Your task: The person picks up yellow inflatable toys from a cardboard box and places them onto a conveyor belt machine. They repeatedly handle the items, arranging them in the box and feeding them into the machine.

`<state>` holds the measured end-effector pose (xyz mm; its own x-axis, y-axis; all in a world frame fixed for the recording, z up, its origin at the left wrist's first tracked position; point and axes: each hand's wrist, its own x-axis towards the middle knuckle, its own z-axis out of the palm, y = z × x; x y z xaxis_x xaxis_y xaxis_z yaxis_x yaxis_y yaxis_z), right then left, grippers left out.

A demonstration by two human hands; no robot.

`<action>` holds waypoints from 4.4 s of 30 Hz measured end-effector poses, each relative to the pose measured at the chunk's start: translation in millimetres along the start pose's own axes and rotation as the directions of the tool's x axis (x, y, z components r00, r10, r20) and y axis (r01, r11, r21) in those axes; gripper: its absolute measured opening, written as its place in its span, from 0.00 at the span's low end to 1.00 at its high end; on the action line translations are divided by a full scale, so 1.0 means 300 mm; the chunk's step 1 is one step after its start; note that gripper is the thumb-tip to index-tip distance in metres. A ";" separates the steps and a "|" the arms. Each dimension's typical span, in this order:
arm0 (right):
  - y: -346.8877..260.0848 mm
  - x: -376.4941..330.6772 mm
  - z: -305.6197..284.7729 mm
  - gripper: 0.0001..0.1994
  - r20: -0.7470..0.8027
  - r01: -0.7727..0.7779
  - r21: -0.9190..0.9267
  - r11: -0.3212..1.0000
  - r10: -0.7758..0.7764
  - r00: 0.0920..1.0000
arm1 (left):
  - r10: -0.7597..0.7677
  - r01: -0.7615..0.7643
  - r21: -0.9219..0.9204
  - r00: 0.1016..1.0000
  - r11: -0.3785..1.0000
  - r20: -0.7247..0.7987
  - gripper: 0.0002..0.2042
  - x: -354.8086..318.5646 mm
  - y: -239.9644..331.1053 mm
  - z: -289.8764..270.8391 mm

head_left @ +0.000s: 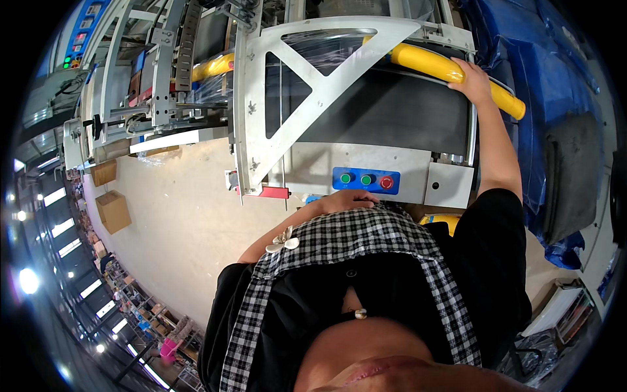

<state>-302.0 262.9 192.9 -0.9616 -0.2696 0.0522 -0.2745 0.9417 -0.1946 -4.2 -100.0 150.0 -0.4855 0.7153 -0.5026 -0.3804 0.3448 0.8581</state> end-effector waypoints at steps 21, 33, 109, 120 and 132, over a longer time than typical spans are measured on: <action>-0.131 -1.993 0.780 0.37 0.373 -0.960 -0.080 -0.268 0.885 -0.278 | -0.016 -0.015 0.077 0.927 0.997 0.375 0.17 0.111 0.087 0.040; -0.134 -1.749 0.538 0.40 0.321 -0.714 0.291 -0.637 0.768 -0.555 | -0.273 0.164 0.278 0.865 0.946 0.420 0.17 0.135 0.280 0.135; 0.090 -0.056 -0.123 0.34 -0.149 -0.100 -0.224 0.969 0.068 0.987 | 0.057 -0.057 -0.027 0.998 0.998 -0.024 0.24 0.092 0.122 0.006; -0.066 0.104 0.001 0.30 -0.158 0.004 -0.037 0.999 -0.010 0.987 | 0.060 -0.060 -0.098 0.998 0.993 -0.011 0.26 0.073 0.108 0.018; 0.191 -0.971 0.156 0.16 -0.590 -0.581 0.101 0.808 0.519 0.619 | 0.029 -0.038 0.107 0.996 0.994 0.089 0.22 0.116 0.086 0.027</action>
<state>-37.5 386.0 120.7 -0.7395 0.4408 0.5088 0.3372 0.8967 -0.2868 -24.5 -61.2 155.4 -0.4243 0.7762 -0.4664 -0.2755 0.3800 0.8830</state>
